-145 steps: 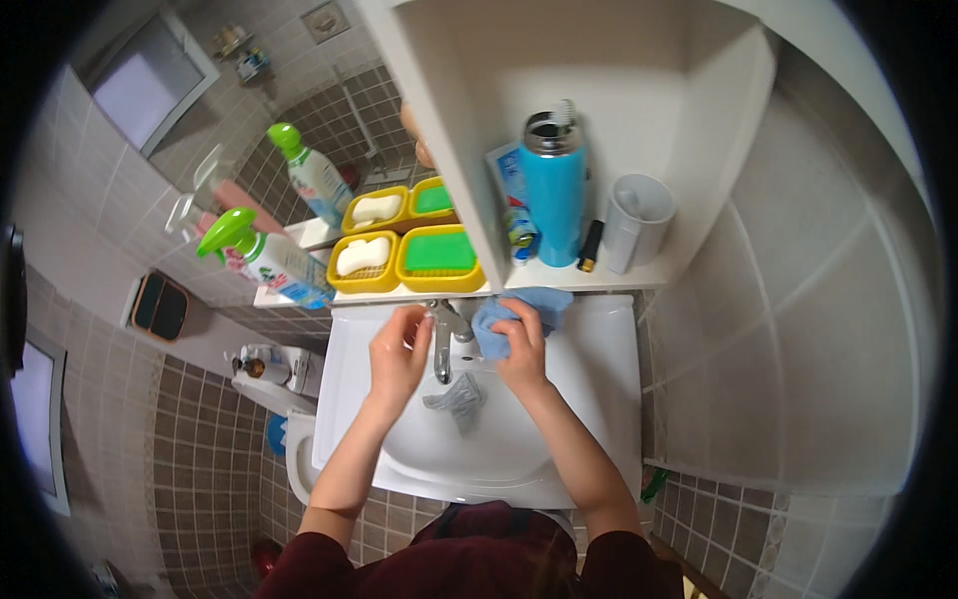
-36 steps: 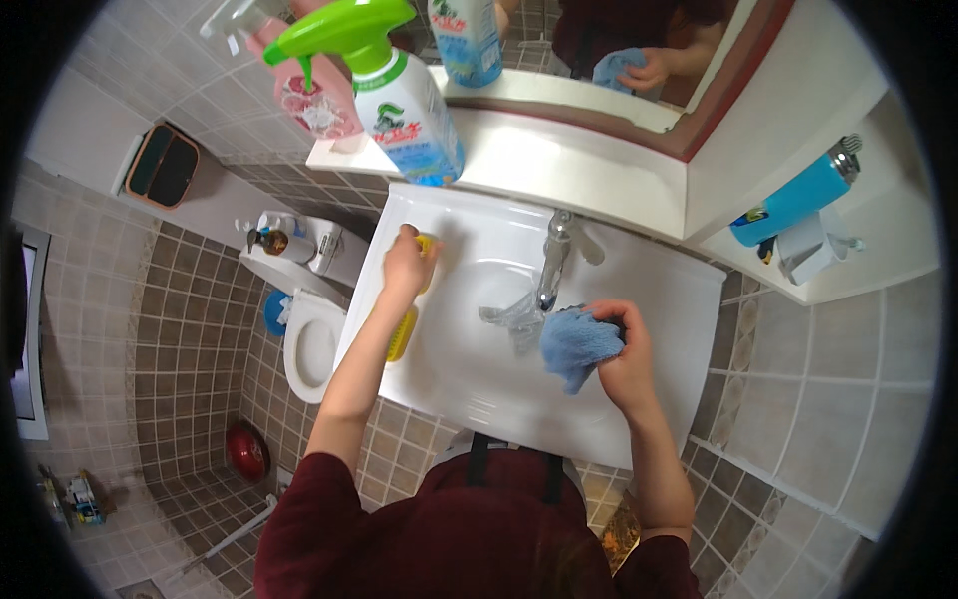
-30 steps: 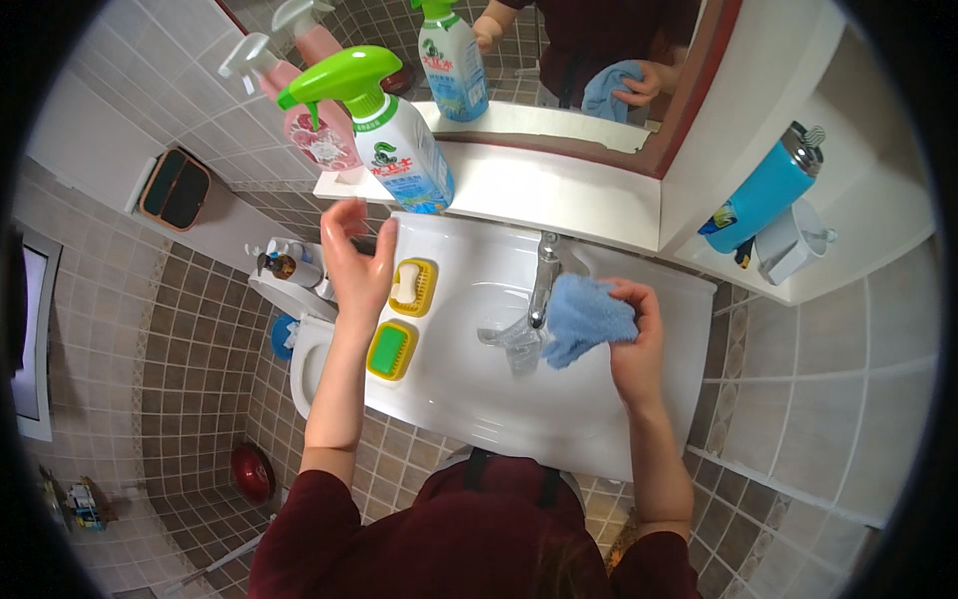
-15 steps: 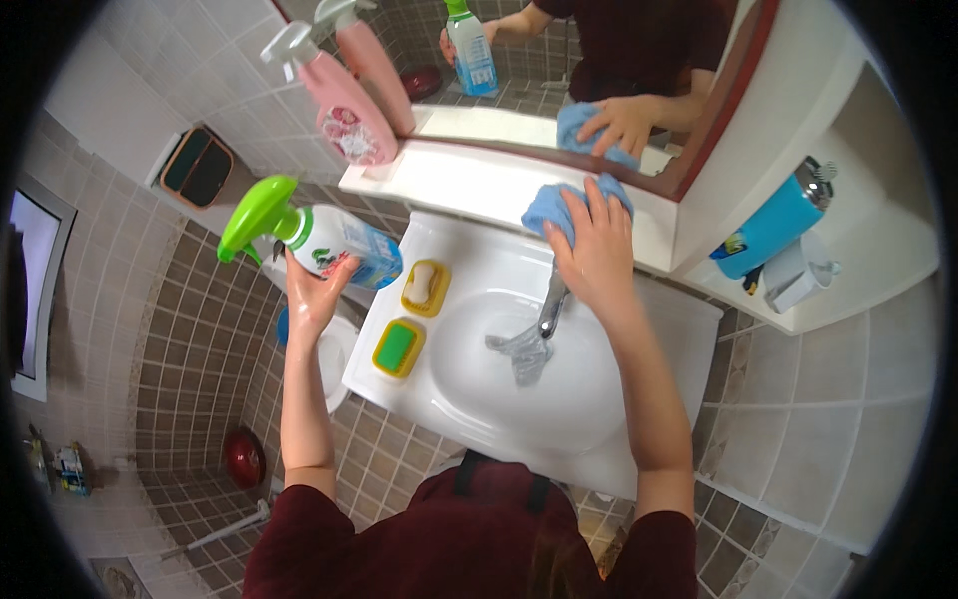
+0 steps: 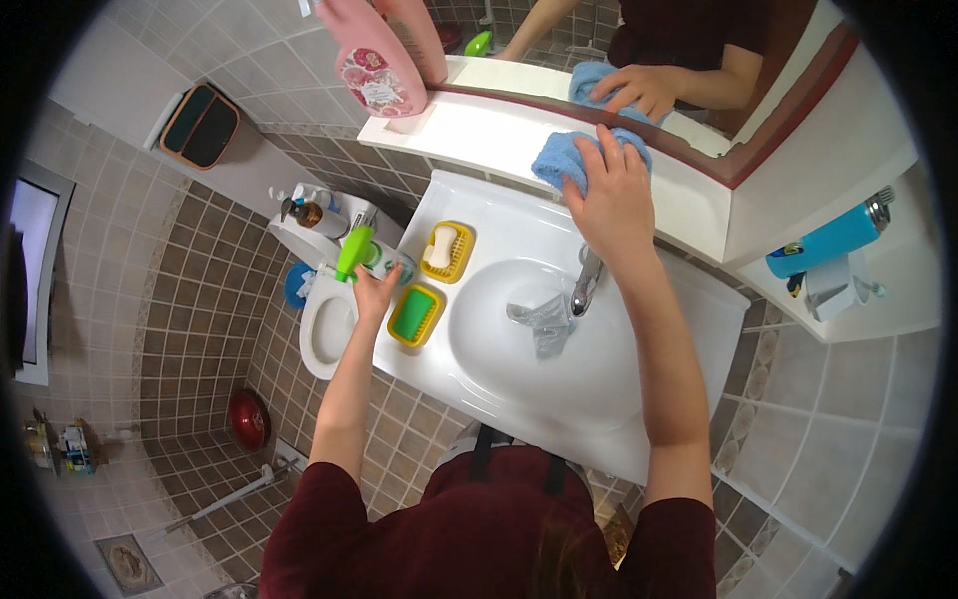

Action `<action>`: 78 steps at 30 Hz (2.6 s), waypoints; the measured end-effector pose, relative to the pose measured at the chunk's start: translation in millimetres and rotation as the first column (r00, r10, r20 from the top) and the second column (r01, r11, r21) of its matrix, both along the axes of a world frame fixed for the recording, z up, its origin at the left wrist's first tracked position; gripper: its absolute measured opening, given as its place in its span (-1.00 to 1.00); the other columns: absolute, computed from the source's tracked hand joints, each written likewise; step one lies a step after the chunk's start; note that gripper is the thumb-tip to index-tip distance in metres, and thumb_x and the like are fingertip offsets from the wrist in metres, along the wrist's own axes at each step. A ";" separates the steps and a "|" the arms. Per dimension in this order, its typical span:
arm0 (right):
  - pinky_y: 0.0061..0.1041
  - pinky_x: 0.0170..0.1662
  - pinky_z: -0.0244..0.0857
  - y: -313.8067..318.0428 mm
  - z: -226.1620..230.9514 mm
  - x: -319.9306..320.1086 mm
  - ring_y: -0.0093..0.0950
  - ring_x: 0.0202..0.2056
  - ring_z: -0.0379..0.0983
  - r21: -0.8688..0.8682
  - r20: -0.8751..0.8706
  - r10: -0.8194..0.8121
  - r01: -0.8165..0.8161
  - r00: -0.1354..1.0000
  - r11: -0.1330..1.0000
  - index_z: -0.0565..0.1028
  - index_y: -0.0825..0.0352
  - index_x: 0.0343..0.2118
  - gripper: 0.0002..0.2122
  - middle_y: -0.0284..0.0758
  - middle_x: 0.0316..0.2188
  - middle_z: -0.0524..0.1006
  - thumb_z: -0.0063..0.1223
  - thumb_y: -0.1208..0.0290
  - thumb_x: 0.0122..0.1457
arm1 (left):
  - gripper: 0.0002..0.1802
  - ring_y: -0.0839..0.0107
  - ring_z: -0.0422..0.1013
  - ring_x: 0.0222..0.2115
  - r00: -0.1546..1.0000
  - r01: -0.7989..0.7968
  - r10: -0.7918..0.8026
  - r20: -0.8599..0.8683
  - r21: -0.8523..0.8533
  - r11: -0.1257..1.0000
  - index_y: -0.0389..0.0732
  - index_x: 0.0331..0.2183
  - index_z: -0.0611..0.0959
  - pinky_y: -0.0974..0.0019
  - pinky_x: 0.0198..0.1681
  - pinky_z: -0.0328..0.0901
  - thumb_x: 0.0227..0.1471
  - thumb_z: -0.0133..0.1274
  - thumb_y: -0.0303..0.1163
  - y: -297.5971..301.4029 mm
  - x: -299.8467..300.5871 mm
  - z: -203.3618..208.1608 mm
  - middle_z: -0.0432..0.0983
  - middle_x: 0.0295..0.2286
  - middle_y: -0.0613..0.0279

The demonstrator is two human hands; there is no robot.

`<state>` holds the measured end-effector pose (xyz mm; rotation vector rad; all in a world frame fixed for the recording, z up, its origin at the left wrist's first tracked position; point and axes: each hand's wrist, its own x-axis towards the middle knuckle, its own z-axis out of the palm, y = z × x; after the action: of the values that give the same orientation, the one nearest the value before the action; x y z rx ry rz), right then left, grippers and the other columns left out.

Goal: The person cleans a bathroom sink and vanity area. They wipe the sink basin, faucet, and surrounding counter with a blue cloth, then kneel to wipe the cabinet doors and lower surfaces.

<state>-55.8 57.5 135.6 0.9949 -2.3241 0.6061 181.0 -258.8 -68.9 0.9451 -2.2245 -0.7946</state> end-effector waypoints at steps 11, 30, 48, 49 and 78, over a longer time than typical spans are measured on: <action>-0.22 0.07 0.11 4.7 2.2 0.6 -0.11 0.00 0.19 0.005 0.009 -0.033 0.033 0.999 0.999 0.39 0.27 -0.05 -0.56 -0.18 0.04 0.29 0.13 0.30 -0.05 | -0.18 -0.01 0.30 -0.14 0.993 0.091 -0.084 0.077 -0.088 0.992 -0.40 -0.08 0.30 0.17 -0.07 0.24 -0.36 0.36 -0.28 47.1 -24.6 22.8 0.34 -0.19 -0.13; -0.21 0.09 0.08 9.6 9.5 3.7 -0.12 0.02 0.18 0.000 0.055 -0.038 0.038 0.998 0.999 0.37 0.29 -0.05 -0.55 -0.18 0.04 0.29 0.13 0.30 -0.06 | -0.10 -0.14 0.04 0.10 0.679 0.140 -0.028 0.734 -0.091 0.986 -0.27 0.09 0.23 0.08 0.16 0.01 -0.31 0.24 -0.28 -14.0 19.1 112.8 -0.05 0.10 -0.38; -0.23 0.08 0.11 4.9 5.0 4.5 -0.11 0.01 0.19 -0.026 0.043 0.010 -0.009 0.999 1.000 0.37 0.29 -0.05 -0.54 -0.21 0.01 0.33 0.14 0.31 -0.07 | -0.45 0.26 0.45 -0.33 0.829 0.262 -0.321 -0.457 -0.188 0.946 -0.33 -0.16 0.45 0.26 -0.24 0.33 -0.14 0.17 -0.17 -16.3 -189.9 366.5 0.51 -0.34 0.00; -0.23 0.08 0.11 4.4 4.7 3.6 -0.11 0.01 0.19 -0.033 0.033 0.008 -0.007 0.999 0.999 0.37 0.30 -0.05 -0.54 -0.22 0.00 0.33 0.13 0.31 -0.07 | -0.47 0.30 0.45 -0.35 0.830 0.244 -0.310 -0.464 -0.197 0.949 -0.34 -0.18 0.47 0.28 -0.26 0.33 -0.13 0.17 -0.17 -17.9 -177.7 369.3 0.52 -0.37 0.02; -0.41 -0.20 0.28 -90.4 -164.6 328.2 -0.22 -0.29 0.40 -0.238 0.907 0.373 -0.491 0.197 0.838 0.42 0.36 -0.27 -0.66 -0.18 -0.36 0.44 0.13 0.56 -0.23 | -0.55 0.00 0.38 -0.26 0.813 -0.297 0.401 0.423 -0.292 0.909 -0.15 -0.26 0.46 0.11 -0.25 0.29 -0.33 0.19 -0.54 -41.5 366.2 -71.0 0.34 -0.17 -0.01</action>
<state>272.4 -32.9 -29.0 1.7208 -3.0304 1.7266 547.1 -300.2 -140.0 1.5120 -2.3585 -0.1489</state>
